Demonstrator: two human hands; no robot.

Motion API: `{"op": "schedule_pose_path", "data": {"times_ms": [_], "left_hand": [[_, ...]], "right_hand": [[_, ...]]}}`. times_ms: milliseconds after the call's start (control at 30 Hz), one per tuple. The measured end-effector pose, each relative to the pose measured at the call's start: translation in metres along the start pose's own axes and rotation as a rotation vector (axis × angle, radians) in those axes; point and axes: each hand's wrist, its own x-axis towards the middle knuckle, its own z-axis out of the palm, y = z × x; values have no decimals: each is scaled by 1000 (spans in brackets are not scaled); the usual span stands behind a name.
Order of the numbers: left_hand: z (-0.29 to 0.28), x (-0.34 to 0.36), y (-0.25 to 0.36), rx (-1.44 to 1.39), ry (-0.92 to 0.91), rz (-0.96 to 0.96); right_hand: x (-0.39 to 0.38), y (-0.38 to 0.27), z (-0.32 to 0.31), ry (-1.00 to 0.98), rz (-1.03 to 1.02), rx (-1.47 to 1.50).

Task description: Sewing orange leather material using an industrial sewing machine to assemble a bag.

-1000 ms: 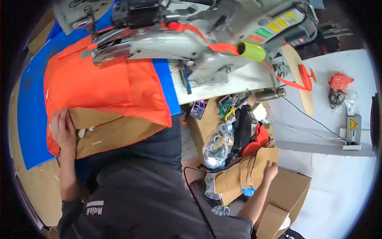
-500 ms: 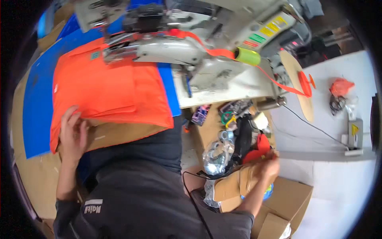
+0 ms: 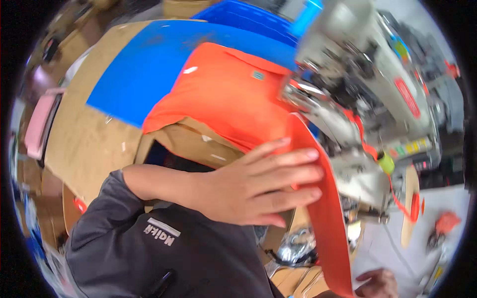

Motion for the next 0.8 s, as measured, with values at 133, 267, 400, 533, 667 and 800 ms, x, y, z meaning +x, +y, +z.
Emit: {"op": "schedule_pose_path", "data": {"times_ms": [133, 267, 400, 533, 667, 800], "left_hand": [[-22, -24, -9, -208, 264, -44], [-45, -27, 3, 24, 192, -118], [-50, -47, -4, -303, -37, -294], [-99, -59, 8, -35, -15, -187], [-92, -74, 6, -95, -200, -167], [-98, -84, 7, -66, -235, -253]], "right_hand": [[27, -7, 51, -211, 18, 384], [18, 1, 104, -94, -10, 479], [36, -1, 127, -197, -67, 435], [45, 10, 143, -702, -3, 262], [37, -22, 193, -871, -14, 327], [-6, -25, 214, -1015, 1, 401]]}}
